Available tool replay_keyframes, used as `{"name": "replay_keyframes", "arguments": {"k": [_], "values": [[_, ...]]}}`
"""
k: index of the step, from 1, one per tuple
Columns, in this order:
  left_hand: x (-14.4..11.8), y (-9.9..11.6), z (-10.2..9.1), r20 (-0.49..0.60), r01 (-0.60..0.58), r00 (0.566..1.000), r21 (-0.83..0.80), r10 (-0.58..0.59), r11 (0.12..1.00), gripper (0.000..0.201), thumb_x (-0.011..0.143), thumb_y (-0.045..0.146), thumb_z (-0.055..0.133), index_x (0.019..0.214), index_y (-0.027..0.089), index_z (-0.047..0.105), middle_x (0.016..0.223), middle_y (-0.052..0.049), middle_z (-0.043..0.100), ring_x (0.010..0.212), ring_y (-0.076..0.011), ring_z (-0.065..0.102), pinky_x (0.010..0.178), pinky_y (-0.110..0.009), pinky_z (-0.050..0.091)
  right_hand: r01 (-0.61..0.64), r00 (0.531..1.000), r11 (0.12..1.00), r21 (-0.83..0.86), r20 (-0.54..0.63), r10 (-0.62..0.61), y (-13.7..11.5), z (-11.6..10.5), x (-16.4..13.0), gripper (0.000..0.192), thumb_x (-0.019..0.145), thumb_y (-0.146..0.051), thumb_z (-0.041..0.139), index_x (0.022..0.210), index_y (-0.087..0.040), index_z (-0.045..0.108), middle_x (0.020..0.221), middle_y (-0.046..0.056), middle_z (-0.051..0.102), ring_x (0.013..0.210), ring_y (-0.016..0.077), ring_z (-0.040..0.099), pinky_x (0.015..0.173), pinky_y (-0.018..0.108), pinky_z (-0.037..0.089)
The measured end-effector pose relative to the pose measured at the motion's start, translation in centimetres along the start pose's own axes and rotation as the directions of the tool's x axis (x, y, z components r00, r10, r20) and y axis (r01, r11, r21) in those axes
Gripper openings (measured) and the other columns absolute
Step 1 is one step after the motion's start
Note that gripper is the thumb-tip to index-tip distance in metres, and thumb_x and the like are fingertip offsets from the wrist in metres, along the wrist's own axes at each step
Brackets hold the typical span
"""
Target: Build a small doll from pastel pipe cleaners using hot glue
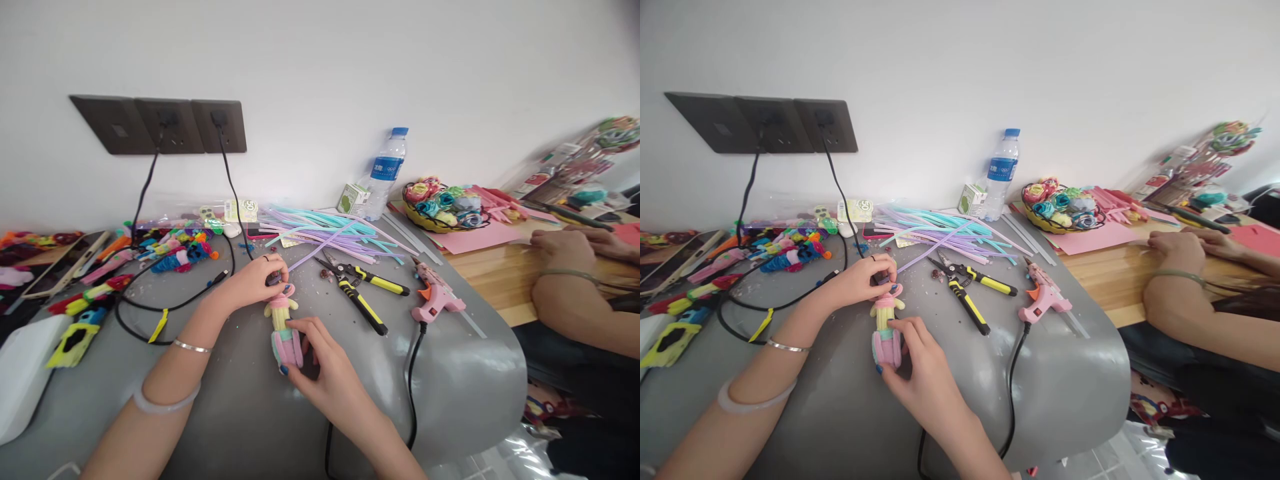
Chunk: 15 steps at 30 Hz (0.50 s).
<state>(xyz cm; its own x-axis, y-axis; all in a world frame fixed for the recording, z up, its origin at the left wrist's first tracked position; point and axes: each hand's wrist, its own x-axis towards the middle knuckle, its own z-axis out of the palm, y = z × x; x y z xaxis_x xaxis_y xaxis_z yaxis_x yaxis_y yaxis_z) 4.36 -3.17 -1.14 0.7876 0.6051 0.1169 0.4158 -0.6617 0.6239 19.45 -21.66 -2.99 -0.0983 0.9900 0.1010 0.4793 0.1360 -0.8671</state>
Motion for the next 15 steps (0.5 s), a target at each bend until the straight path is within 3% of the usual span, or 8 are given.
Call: {"name": "replay_keyframes", "arguments": {"k": [7,11,15], "values": [[-0.30,-0.06,-0.68,0.009,0.037,0.999,-0.099,-0.036,0.994,0.015,0.087,0.025,0.055,0.084,0.020,0.069,0.105,-0.005,0.061,0.076,-0.0141,0.062,0.070,-0.028,0.051,-0.003,1.000,1.000,0.011,0.006,0.003,-0.07,-0.09,0.09,0.055,0.076,0.001,0.060,0.124,-0.025,0.053,0.113,0.004,0.058,0.082,0.0143,0.058,0.073,0.026,0.048],[-0.25,-0.30,-0.71,-0.020,0.039,0.999,-0.065,-0.040,0.997,0.020,0.087,0.026,0.054,0.088,0.021,0.073,0.107,-0.006,0.063,0.090,-0.0188,0.065,0.078,-0.031,0.053,0.006,1.000,1.000,0.008,0.001,-0.006,-0.11,-0.12,0.08,0.056,0.076,0.001,0.061,0.124,-0.026,0.053,0.114,0.004,0.059,0.082,0.0145,0.059,0.072,0.026,0.048],[-0.11,-0.53,-0.30,0.021,0.039,0.999,-0.052,-0.038,0.998,0.024,0.089,0.031,0.054,0.091,0.021,0.076,0.110,-0.008,0.064,0.099,-0.0216,0.064,0.081,-0.031,0.054,0.012,1.000,1.000,0.003,-0.005,-0.012,-0.06,-0.13,0.00,0.054,0.077,0.000,0.062,0.124,-0.025,0.054,0.113,0.004,0.059,0.081,0.0140,0.059,0.071,0.025,0.048]]}}
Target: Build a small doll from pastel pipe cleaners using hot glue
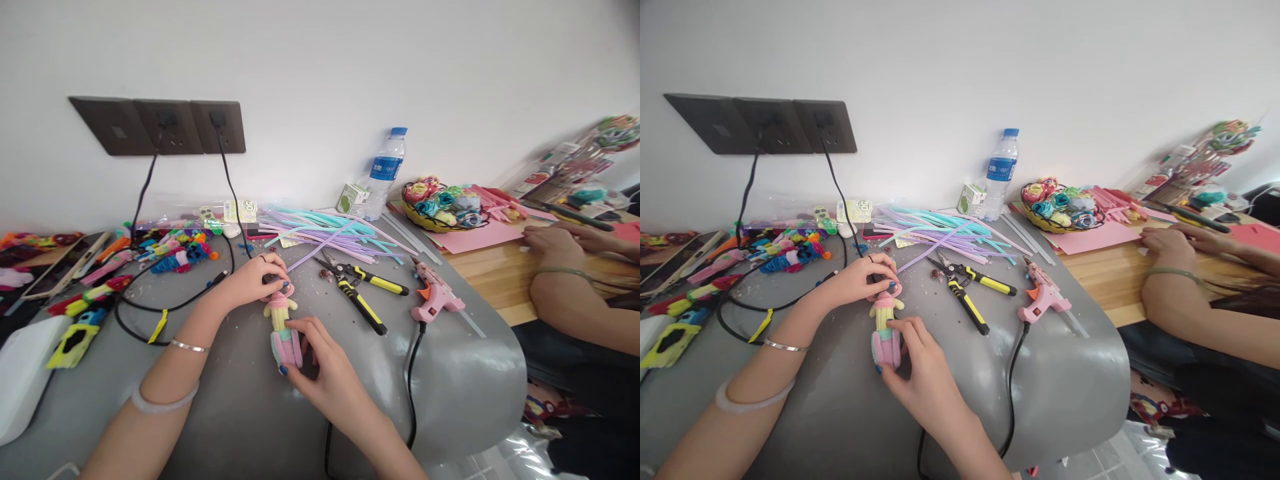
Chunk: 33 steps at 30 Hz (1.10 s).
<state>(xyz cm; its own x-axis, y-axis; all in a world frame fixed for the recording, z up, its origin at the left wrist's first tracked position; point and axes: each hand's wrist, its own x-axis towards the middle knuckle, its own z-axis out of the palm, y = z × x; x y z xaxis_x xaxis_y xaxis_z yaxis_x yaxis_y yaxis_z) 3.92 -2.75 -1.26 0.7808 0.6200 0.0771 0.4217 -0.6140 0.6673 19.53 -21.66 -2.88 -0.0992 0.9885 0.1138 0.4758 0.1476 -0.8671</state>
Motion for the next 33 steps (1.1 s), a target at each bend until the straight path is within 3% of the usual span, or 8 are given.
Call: {"name": "replay_keyframes", "arguments": {"k": [8,24,33], "values": [[0.08,-0.01,0.12,0.032,0.007,0.999,-0.018,-0.007,1.000,0.025,0.088,0.035,0.057,0.085,0.020,0.077,0.111,-0.008,0.064,0.099,-0.0221,0.064,0.085,-0.034,0.053,-0.013,1.000,1.000,0.019,0.016,0.012,0.18,0.08,0.03,0.054,0.077,0.000,0.062,0.124,-0.025,0.053,0.114,0.004,0.057,0.082,0.0143,0.057,0.073,0.026,0.047],[0.11,0.35,0.24,-0.010,-0.010,1.000,-0.029,0.010,1.000,0.023,0.085,0.029,0.054,0.080,0.020,0.075,0.108,-0.008,0.067,0.097,-0.0224,0.066,0.086,-0.034,0.054,0.005,1.000,1.000,0.007,0.003,-0.005,0.29,0.17,-0.10,0.055,0.078,-0.001,0.061,0.125,-0.026,0.053,0.113,0.003,0.058,0.082,0.0144,0.058,0.071,0.026,0.048],[0.27,0.27,0.59,-0.043,-0.002,0.999,-0.012,0.001,1.000,0.020,0.082,0.038,0.063,0.077,0.021,0.073,0.105,-0.007,0.068,0.096,-0.0229,0.065,0.087,-0.036,0.052,-0.004,1.000,1.000,0.005,0.009,0.003,0.20,0.20,-0.02,0.055,0.077,0.000,0.061,0.125,-0.026,0.053,0.114,0.004,0.058,0.083,0.0148,0.058,0.073,0.026,0.048]]}}
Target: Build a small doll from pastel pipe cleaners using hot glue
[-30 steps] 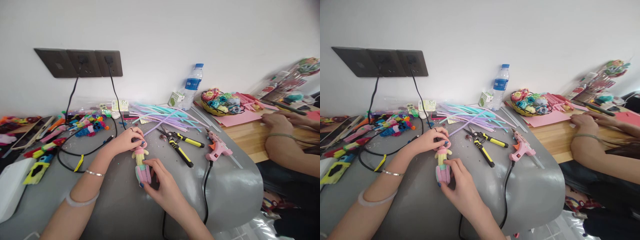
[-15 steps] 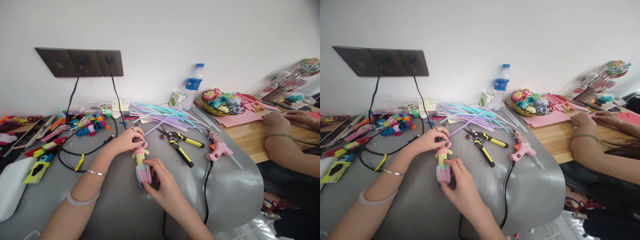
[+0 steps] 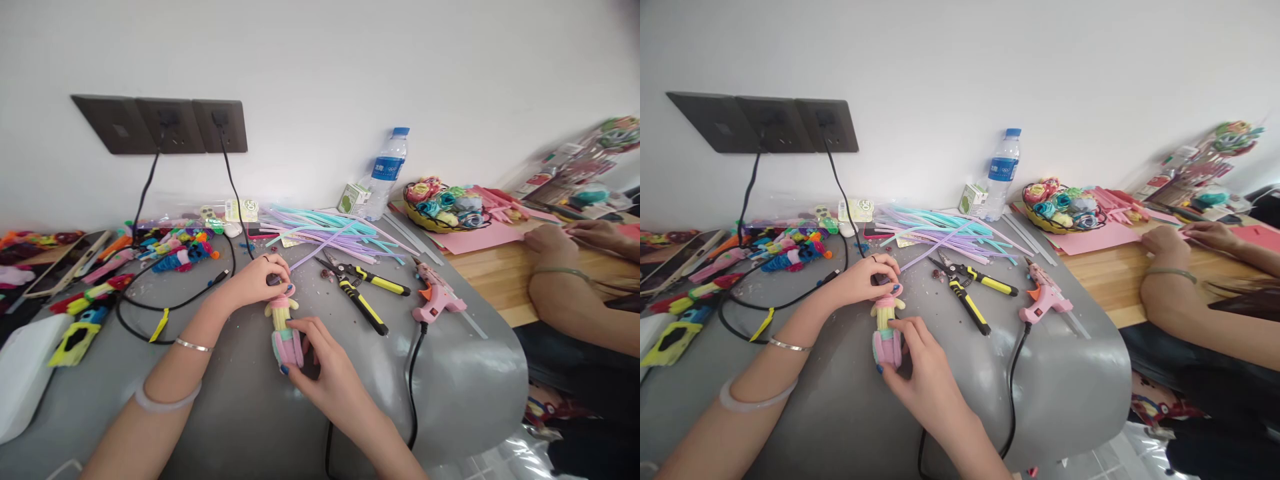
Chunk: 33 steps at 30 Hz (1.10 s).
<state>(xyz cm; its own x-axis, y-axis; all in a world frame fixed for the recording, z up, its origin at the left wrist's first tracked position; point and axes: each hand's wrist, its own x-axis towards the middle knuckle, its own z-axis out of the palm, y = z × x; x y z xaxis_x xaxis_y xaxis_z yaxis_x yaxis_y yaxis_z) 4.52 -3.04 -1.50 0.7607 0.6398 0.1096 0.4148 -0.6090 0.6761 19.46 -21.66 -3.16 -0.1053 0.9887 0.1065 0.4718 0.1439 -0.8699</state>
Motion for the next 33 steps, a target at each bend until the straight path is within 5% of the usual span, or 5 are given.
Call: {"name": "replay_keyframes", "arguments": {"k": [33], "values": [[-0.09,0.29,-0.03,-0.008,0.021,1.000,-0.007,-0.021,1.000,0.019,0.084,0.032,0.058,0.074,0.021,0.071,0.106,-0.007,0.068,0.097,-0.0224,0.065,0.088,-0.036,0.051,0.003,1.000,1.000,0.003,-0.002,-0.003,0.07,-0.04,-0.02,0.056,0.077,0.000,0.060,0.126,-0.026,0.053,0.114,0.004,0.058,0.082,0.0145,0.059,0.072,0.026,0.048]]}}
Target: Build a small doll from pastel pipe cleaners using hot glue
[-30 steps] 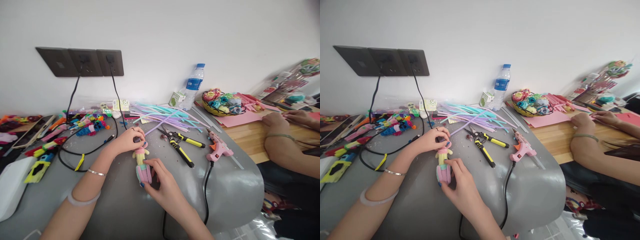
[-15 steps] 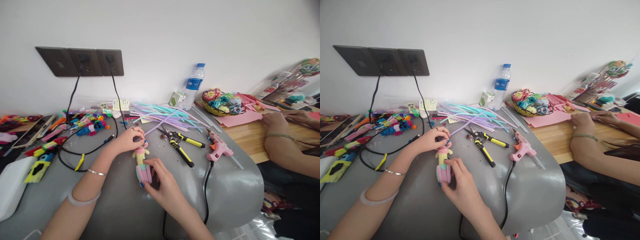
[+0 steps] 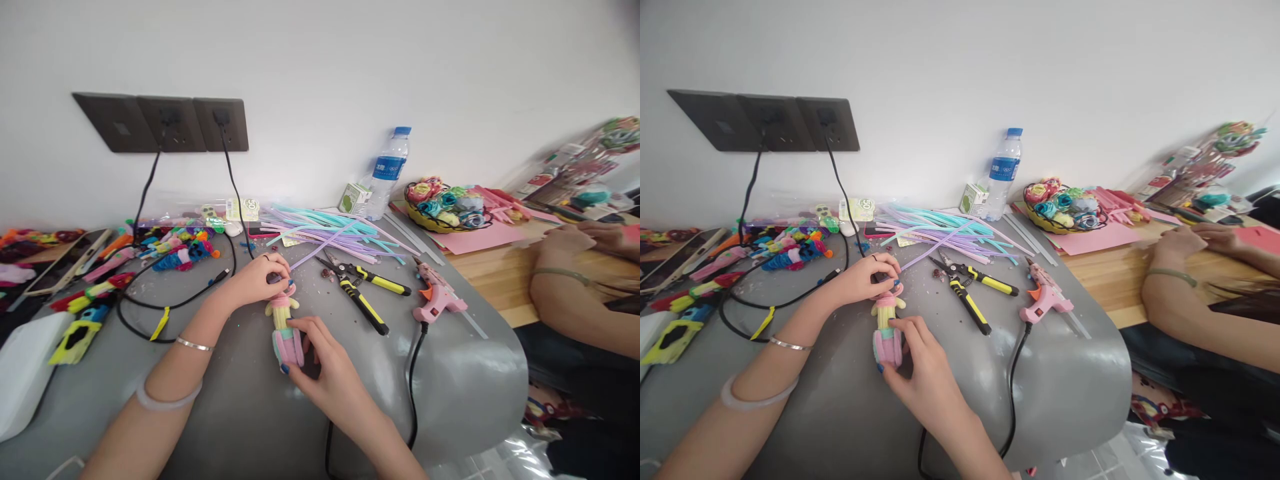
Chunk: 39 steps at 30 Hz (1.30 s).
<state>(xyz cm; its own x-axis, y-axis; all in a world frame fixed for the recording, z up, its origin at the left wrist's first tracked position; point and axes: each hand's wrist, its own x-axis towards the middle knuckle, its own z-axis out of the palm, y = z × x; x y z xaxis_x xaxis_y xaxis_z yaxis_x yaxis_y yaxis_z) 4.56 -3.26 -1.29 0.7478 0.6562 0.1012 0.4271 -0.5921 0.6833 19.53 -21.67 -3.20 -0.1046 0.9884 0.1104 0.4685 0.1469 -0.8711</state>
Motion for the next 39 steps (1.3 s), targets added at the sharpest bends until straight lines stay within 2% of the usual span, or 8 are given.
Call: {"name": "replay_keyframes", "arguments": {"k": [5,8,12,18,26,34,39], "values": [[0.0,0.0,0.1,0.004,0.012,1.000,0.015,-0.012,1.000,0.018,0.081,0.036,0.064,0.074,0.021,0.071,0.107,-0.007,0.068,0.097,-0.0231,0.065,0.087,-0.037,0.051,-0.004,1.000,1.000,-0.003,-0.007,0.004,0.0,0.0,0.0,0.056,0.077,0.000,0.060,0.125,-0.026,0.053,0.114,0.004,0.059,0.081,0.0145,0.059,0.072,0.026,0.049],[0.0,0.1,0.0,-0.006,0.006,1.000,0.005,-0.006,1.000,0.018,0.082,0.034,0.061,0.073,0.021,0.071,0.107,-0.007,0.068,0.096,-0.0227,0.065,0.087,-0.037,0.052,-0.003,1.000,1.000,-0.004,-0.006,0.003,-0.1,0.0,0.0,0.056,0.077,0.000,0.061,0.125,-0.026,0.053,0.115,0.004,0.059,0.081,0.0144,0.059,0.071,0.026,0.049],[-0.2,-0.1,-0.6,-0.022,0.047,0.999,-0.023,-0.047,0.999,0.026,0.086,0.037,0.055,0.073,0.020,0.070,0.109,-0.007,0.067,0.087,-0.0203,0.066,0.078,-0.033,0.053,-0.006,1.000,1.000,-0.008,-0.006,0.006,0.0,0.0,0.0,0.054,0.078,-0.002,0.061,0.125,-0.026,0.053,0.115,0.004,0.059,0.081,0.0146,0.059,0.071,0.026,0.049],[-0.2,-0.7,-1.6,-0.174,0.099,0.980,-0.009,-0.099,0.995,0.023,0.089,0.035,0.050,0.091,0.020,0.068,0.108,-0.007,0.069,0.093,-0.0205,0.064,0.067,-0.027,0.049,-0.001,1.000,1.000,0.005,-0.007,0.001,0.0,0.0,-0.1,0.054,0.077,-0.001,0.060,0.125,-0.026,0.053,0.115,0.004,0.058,0.082,0.0150,0.059,0.071,0.027,0.049],[-0.2,-0.7,-1.9,-0.316,0.193,0.928,-0.053,-0.200,0.980,0.024,0.091,0.039,0.049,0.095,0.021,0.064,0.089,-0.003,0.069,0.071,-0.0173,0.059,0.056,-0.026,0.039,0.007,0.999,1.000,0.016,-0.037,-0.007,0.1,0.0,-0.1,0.056,0.075,-0.001,0.057,0.125,-0.026,0.052,0.105,0.003,0.057,0.079,0.0140,0.058,0.068,0.025,0.049],[0.0,-1.1,-1.8,-0.380,0.173,0.896,-0.175,-0.228,0.969,0.026,0.089,0.039,0.051,0.101,0.020,0.063,0.097,-0.006,0.069,0.082,-0.0196,0.061,0.070,-0.029,0.047,0.017,0.996,0.994,0.108,-0.087,-0.007,1.0,0.2,-0.2,0.059,0.072,-0.003,0.054,0.126,-0.026,0.051,0.104,0.003,0.056,0.079,0.0136,0.056,0.065,0.025,0.047],[0.1,-1.3,-1.7,-0.373,0.180,0.893,-0.214,-0.251,0.960,0.028,0.088,0.039,0.052,0.103,0.020,0.064,0.101,-0.007,0.068,0.082,-0.0198,0.062,0.073,-0.031,0.049,-0.050,0.994,0.965,0.257,-0.077,0.072,1.2,-0.2,-0.1,0.049,0.076,-0.011,0.057,0.123,-0.024,0.052,0.103,0.003,0.058,0.076,0.0133,0.057,0.065,0.026,0.050]]}}
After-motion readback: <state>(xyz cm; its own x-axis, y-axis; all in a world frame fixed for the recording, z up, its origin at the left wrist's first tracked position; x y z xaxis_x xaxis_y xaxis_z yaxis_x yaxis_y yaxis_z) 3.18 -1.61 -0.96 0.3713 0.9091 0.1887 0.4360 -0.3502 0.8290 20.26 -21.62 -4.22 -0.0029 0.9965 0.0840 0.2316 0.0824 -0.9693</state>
